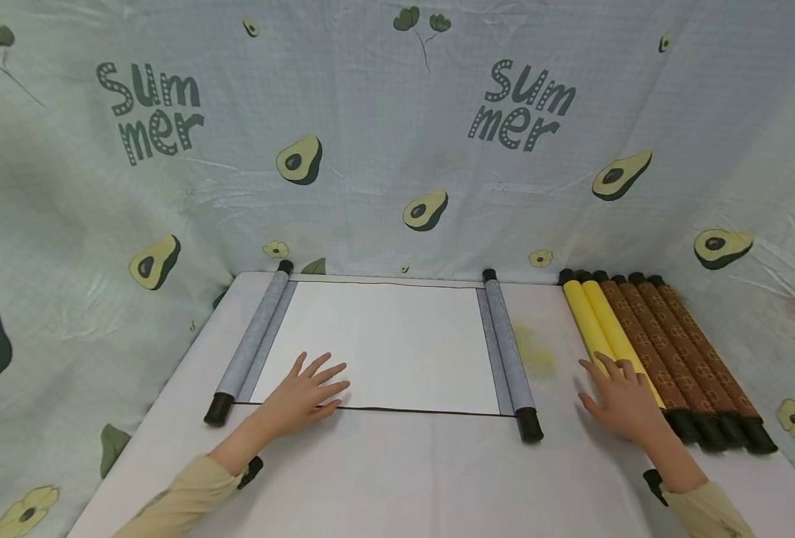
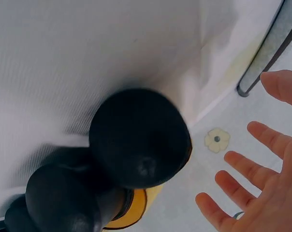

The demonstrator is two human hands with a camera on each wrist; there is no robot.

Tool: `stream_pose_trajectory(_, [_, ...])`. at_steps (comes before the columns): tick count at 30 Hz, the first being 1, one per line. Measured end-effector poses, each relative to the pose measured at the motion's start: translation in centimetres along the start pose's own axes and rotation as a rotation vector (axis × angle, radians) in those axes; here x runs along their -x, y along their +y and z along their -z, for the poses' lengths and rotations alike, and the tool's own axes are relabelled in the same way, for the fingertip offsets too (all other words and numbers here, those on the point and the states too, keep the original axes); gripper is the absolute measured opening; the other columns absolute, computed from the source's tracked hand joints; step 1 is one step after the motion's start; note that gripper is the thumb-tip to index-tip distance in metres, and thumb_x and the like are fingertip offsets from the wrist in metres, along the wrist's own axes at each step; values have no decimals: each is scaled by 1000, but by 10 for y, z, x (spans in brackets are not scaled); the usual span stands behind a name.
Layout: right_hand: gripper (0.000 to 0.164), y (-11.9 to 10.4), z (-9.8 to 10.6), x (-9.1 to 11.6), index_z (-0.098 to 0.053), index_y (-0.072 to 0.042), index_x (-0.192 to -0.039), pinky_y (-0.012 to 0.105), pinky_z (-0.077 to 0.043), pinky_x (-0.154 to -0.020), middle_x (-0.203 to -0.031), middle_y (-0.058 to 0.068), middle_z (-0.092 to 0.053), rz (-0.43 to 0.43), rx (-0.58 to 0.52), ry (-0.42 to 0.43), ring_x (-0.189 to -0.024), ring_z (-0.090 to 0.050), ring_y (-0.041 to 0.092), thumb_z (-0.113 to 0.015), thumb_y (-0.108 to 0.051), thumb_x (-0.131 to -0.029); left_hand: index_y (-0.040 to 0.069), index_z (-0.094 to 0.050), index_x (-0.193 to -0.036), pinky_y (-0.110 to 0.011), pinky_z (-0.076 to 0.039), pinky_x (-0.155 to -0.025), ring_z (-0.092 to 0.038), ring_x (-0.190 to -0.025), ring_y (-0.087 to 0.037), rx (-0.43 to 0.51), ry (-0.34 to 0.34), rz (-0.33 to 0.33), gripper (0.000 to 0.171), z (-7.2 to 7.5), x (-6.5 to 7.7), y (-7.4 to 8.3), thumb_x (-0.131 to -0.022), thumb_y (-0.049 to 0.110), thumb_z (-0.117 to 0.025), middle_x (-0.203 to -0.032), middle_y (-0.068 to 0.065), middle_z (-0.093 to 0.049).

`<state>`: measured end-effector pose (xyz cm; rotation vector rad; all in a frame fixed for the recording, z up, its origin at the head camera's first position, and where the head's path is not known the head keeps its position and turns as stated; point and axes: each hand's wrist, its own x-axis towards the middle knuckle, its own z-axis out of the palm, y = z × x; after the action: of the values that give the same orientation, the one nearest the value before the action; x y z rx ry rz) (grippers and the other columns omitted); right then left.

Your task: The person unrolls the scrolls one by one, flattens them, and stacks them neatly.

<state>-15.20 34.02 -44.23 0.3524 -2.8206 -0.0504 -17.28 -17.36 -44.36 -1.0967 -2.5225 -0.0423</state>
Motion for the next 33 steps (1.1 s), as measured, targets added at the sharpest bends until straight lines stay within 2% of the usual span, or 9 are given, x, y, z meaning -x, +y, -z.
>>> stream_pose_trajectory(11, [55,11,-5,4,-48,-2,-120,63,-33,-73,-121,29,-42,-69,-18,-10,-103,-38,49,-65,-28,-76,22,-61,-111,-58,-35,-93,-45,-120,-32,-29,-79,-151,28,-7,-38,21,-84,31,-59,-125,-4,-55])
stream_pose_trajectory(17, [60,16,-5,5,-43,2,-124,67,-31,-75,-123,32,-37,-146,-22,-89,-106,-33,54,-61,-34,-79,24,-60,-112,-55,-35,-95,-45,-121,-30,-31,-99,-217,27,-15,-58,33,-87,31,-55,-127,-3,-53])
stream_pose_trajectory(26, [72,22,-2,5,-36,11,-125,71,-29,-72,-119,38,-36,-221,-23,-190,-102,-31,58,-57,-43,-82,25,-57,-115,-51,-33,-99,-42,-124,-28,-35,-161,-271,27,-27,-81,50,-91,32,-49,-130,-1,-50])
stream_pose_trajectory(33, [72,25,-8,4,-37,12,-123,69,-32,-68,-114,39,-38,-244,-13,-148,-96,-34,59,-59,-41,-80,27,-56,-116,-48,-35,-99,-42,-124,-25,-54,-159,-296,27,-33,-90,60,-91,32,-48,-131,1,-49])
